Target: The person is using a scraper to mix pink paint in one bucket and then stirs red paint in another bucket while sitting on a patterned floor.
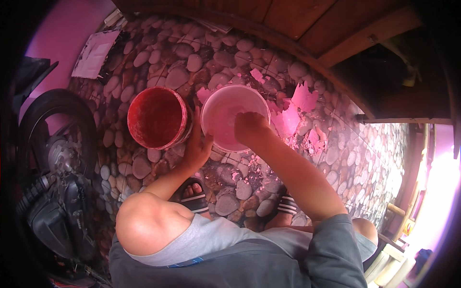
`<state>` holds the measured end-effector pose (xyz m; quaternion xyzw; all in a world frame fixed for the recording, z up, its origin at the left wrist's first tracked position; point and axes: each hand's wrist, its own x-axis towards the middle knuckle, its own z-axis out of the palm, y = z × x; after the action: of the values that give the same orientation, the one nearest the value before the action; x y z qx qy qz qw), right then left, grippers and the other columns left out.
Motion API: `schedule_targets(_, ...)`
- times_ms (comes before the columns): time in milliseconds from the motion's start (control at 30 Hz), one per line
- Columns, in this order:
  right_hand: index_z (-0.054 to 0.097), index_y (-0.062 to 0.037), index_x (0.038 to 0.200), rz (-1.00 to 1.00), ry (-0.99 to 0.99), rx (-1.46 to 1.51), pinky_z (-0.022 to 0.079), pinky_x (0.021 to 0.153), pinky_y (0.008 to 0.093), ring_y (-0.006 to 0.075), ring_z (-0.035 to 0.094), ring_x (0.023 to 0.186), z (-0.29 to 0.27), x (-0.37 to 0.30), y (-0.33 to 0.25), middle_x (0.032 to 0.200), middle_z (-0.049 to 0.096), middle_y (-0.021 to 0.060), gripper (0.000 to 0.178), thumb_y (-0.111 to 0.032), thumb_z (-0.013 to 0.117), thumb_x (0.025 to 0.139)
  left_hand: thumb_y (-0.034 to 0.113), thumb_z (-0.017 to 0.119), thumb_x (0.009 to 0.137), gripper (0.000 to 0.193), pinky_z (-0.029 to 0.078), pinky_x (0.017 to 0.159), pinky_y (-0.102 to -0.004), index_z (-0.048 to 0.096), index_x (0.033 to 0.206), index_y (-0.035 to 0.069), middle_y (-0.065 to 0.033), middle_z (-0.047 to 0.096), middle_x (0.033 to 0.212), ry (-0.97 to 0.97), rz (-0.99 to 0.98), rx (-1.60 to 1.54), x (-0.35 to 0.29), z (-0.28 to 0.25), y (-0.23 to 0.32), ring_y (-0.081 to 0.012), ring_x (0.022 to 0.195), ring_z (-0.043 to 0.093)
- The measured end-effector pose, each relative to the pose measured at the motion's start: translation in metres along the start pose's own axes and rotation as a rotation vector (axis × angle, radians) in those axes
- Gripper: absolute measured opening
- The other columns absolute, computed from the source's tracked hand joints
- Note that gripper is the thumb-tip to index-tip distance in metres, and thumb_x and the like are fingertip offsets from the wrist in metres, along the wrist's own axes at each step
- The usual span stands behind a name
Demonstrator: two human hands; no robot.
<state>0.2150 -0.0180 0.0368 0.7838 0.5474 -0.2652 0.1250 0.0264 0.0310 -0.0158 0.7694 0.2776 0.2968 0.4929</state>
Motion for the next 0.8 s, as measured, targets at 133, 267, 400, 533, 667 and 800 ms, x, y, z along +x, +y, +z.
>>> schedule_targets(133, 0.065, -0.0042, 0.107, 0.042, 0.064, 0.026, 0.056, 0.077, 0.0391, 0.0286, 0.069, 0.093, 0.017, 0.019, -0.001, 0.099, 0.070, 0.0170, 0.027, -0.019, 0.054, 0.087, 0.018, 0.051, 0.094, 0.070, 0.024, 0.113, -0.0395, 0.014, 0.148, -0.005, -0.0272, 0.025, 0.150, -0.059, 0.043, 0.036, 0.005, -0.002, -0.006, -0.0351, 0.141, 0.026)
schedule_targets(267, 0.069, -0.0065, 0.100, -0.127, 0.116, -0.124, 0.056, 0.076, 0.0378, 0.0271, 0.069, 0.090, 0.036, 0.022, -0.017, 0.095, 0.071, 0.0152, 0.024, -0.019, 0.054, 0.087, 0.015, 0.051, 0.093, 0.070, 0.026, 0.112, -0.0393, 0.014, 0.148, -0.004, -0.0277, 0.026, 0.150, -0.063, 0.047, 0.089, 0.006, -0.002, -0.013, -0.0352, 0.140, 0.030)
schedule_targets(400, 0.073, -0.0094, 0.094, -0.225, 0.146, -0.045, 0.056, 0.074, 0.0393, 0.0267, 0.070, 0.087, 0.015, 0.013, 0.003, 0.093, 0.071, 0.0140, 0.023, -0.020, 0.055, 0.086, 0.015, 0.050, 0.093, 0.069, 0.027, 0.112, -0.0390, 0.014, 0.149, -0.004, -0.0278, 0.026, 0.150, 0.007, 0.031, 0.061, 0.002, 0.000, -0.008, -0.0360, 0.139, 0.031)
schedule_targets(533, 0.067, -0.0260, 0.113, -0.015, 0.054, -0.222, 0.054, 0.080, 0.0389, 0.0261, 0.069, 0.088, 0.017, 0.029, 0.012, 0.099, 0.070, 0.0099, 0.032, -0.019, 0.058, 0.083, 0.015, 0.051, 0.093, 0.071, 0.028, 0.111, -0.0393, 0.012, 0.149, -0.002, -0.0272, 0.027, 0.149, -0.007, 0.042, 0.031, 0.004, 0.007, -0.003, -0.0369, 0.139, 0.031)
schedule_targets(667, 0.069, -0.0207, 0.109, -0.268, -0.115, -0.333, 0.055, 0.075, 0.0377, 0.0250, 0.070, 0.087, 0.018, 0.025, 0.006, 0.094, 0.071, 0.0072, 0.029, -0.019, 0.059, 0.082, 0.016, 0.052, 0.094, 0.072, 0.029, 0.111, -0.0398, 0.011, 0.150, -0.001, -0.0261, 0.029, 0.148, 0.014, 0.002, 0.038, 0.003, 0.008, -0.002, -0.0368, 0.138, 0.031)
schedule_targets(800, 0.071, -0.0133, 0.101, -0.187, -0.021, -0.367, 0.056, 0.070, 0.0364, 0.0242, 0.070, 0.085, 0.002, 0.022, -0.011, 0.091, 0.072, 0.0079, 0.023, -0.018, 0.059, 0.082, 0.015, 0.053, 0.094, 0.072, 0.029, 0.110, -0.0401, 0.011, 0.150, 0.000, -0.0255, 0.031, 0.148, 0.022, 0.008, 0.074, 0.000, 0.004, -0.002, -0.0367, 0.138, 0.032)
